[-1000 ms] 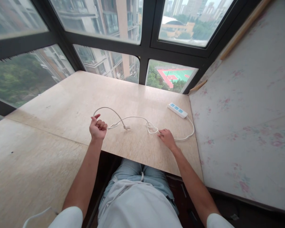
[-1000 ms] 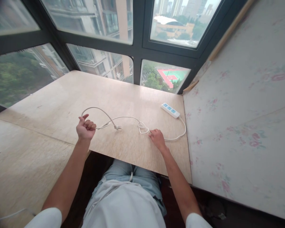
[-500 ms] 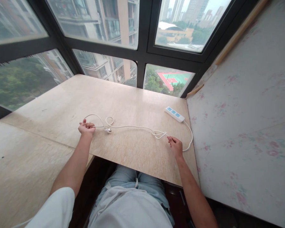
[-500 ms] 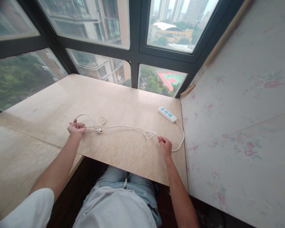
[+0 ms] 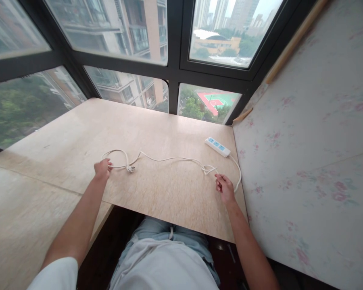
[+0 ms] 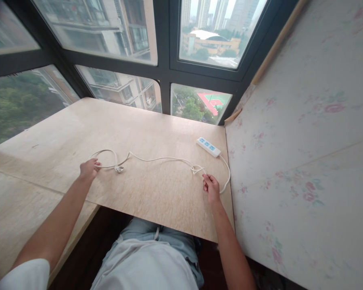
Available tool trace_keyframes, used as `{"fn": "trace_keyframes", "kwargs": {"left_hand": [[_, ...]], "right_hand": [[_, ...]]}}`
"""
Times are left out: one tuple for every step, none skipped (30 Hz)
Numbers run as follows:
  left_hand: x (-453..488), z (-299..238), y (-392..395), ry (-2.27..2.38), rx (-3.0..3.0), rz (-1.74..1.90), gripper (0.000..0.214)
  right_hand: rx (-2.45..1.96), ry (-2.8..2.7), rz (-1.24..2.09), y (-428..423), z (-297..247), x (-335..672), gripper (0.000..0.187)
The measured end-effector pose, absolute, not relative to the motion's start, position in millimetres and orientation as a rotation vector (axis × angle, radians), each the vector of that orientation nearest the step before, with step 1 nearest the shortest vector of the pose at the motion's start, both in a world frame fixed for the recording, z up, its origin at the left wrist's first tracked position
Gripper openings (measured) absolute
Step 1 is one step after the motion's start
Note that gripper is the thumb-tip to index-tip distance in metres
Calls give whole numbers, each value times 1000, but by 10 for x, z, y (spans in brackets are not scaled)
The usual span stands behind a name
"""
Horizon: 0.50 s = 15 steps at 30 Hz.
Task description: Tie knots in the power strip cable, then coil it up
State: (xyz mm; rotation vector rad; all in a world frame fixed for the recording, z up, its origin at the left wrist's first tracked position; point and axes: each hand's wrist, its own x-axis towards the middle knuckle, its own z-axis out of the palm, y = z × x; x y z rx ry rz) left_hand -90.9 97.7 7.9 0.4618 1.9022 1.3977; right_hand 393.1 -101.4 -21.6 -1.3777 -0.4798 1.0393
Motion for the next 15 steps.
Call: {"fn": "trace_keyframes", "kwargs": {"left_hand": [[-876, 83, 953, 1979, 528, 1379, 18], [-833, 86, 921, 2047, 608, 1366, 25], [-772, 90, 881, 2098, 706, 1355, 33], [-690, 93, 832, 2126, 807, 1346, 40], [-584, 96, 773, 2128, 947, 1325, 46], [-451, 98, 703, 2094, 1090, 1297, 49], [-293, 99, 621, 2039, 1217, 1263, 47], [-112, 100, 527, 1944, 1462, 1177, 44], [86, 100, 423, 1810, 1668, 1120, 42], [295, 101, 312, 1636, 1830, 1070, 42], [507, 103, 197, 1458, 1956, 1032, 43], [714, 105, 84, 1281, 2055, 984, 44], [908, 109, -23, 1114, 2122, 928, 45], [1084, 113, -118, 968, 2156, 869, 47], [1236, 117, -199, 860, 2164, 830, 50]], "right_hand": [[-1385, -502, 1046, -1029, -205, 3910, 40], [-1395, -532, 1047, -1042, -194, 3888, 40], [-1406, -570, 1044, -1056, -183, 3862, 39], [-1417, -614, 1040, -1068, -174, 3831, 38], [-1426, -661, 1035, -1078, -165, 3796, 38], [-1434, -707, 1032, -1086, -158, 3756, 38], [-1441, -752, 1029, -1092, -151, 3711, 38], [-1451, -798, 1027, -1097, -145, 3663, 38], [-1462, -842, 1023, -1101, -138, 3613, 38], [-1474, -889, 1015, -1104, -131, 3564, 38], [-1483, -938, 1005, -1107, -123, 3517, 38], [-1489, -990, 990, -1112, -112, 3475, 37], [-1488, -1047, 970, -1119, -100, 3439, 36], [-1480, -1111, 945, -1129, -85, 3410, 35], [-1467, -1180, 915, -1140, -68, 3389, 33]]}}
